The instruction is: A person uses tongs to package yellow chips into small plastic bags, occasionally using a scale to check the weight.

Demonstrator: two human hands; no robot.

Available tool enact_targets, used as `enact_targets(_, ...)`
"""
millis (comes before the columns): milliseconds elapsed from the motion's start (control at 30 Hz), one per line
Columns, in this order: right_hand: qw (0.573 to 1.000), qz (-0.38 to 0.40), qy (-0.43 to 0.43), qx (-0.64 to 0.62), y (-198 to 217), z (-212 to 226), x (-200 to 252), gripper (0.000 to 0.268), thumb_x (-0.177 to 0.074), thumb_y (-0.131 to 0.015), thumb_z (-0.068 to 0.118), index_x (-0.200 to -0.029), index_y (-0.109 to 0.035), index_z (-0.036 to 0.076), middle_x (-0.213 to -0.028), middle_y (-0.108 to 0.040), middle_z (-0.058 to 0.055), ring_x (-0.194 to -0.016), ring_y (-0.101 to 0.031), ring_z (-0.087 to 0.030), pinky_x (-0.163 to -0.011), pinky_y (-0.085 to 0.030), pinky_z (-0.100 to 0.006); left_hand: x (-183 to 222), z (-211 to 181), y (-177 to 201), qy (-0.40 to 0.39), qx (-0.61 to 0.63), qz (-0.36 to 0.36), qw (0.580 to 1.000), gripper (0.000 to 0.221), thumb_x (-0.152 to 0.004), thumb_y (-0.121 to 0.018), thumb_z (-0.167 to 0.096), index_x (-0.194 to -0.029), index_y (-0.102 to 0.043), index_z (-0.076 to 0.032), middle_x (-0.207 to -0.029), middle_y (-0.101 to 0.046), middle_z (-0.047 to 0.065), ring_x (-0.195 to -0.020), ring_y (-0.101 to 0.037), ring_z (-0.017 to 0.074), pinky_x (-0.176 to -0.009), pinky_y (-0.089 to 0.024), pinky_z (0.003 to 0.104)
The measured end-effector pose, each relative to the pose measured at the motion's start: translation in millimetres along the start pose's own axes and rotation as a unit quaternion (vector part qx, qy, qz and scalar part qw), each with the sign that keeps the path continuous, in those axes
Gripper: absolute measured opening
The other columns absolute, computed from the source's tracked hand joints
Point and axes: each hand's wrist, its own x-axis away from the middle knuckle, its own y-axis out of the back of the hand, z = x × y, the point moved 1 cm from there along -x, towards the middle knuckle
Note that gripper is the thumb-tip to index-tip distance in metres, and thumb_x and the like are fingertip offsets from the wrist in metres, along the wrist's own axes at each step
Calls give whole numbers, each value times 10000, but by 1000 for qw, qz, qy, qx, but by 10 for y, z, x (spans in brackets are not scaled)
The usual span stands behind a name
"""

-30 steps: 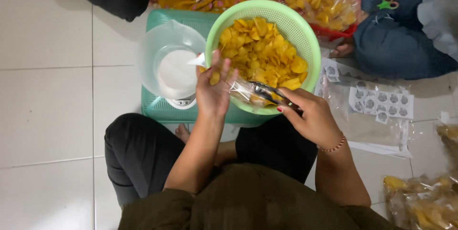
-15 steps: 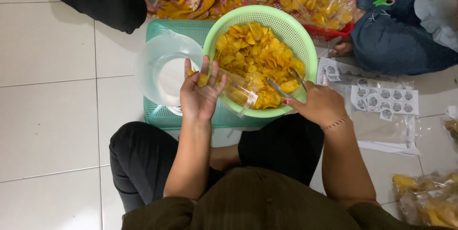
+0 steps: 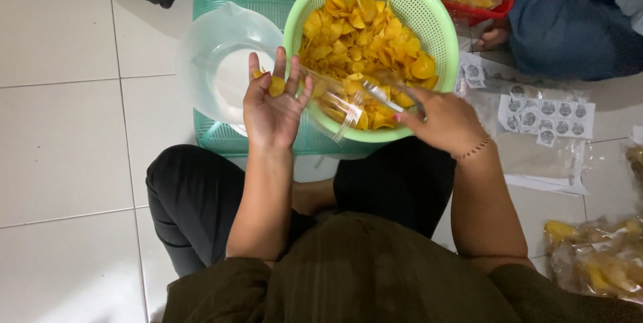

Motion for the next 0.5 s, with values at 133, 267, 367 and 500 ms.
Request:
enact_targets(133,998,-27,-31,44,-92,-191,-188,518,-841,-497,468,-1231,-536,129,-938,-662,-161,-975,-601,-391,-824,-464,-527,15,-13,-9,-4,-4,0,1000,589,-836,-421,-60,-1367,-280,-271,-1321,-447,116,-1168,-494,322,-859,-465,522)
enact_targets(267,998,-45,-15,50,-143,-47,-163,431,-833,-522,438,-1159,-575,162,-854,-664,-109,-925,-622,-362,-804,-477,-506,15,-31,-10,-9,-6,0,1000,595,-833,-429,-65,-1372,-279,-267,-1321,-448,117,-1171,-492,327,-857,-469,519)
enact_targets(367,997,-65,-21,27,-98,-165,-142,409,-862,-521,409,-1225,-544,223,-898,-656,-135,-941,-608,-382,-805,-478,-518,20,-41,-7,-15,-12,-2,1000,611,-835,-418,-65,-1390,-257,-262,-1321,-444,116,-1177,-486,324,-861,-465,522)
enact_targets(500,997,-33,-58,41,-64,-194,-104,488,-848,-489,481,-1241,-552,199,-924,-669,-149,-948,-608,-399,-819,-474,-508,33,-44,-31,-30,-22,-2,999,636,-832,-399,-60,-1415,-216,-236,-1341,-422,118,-1203,-457,326,-871,-457,517)
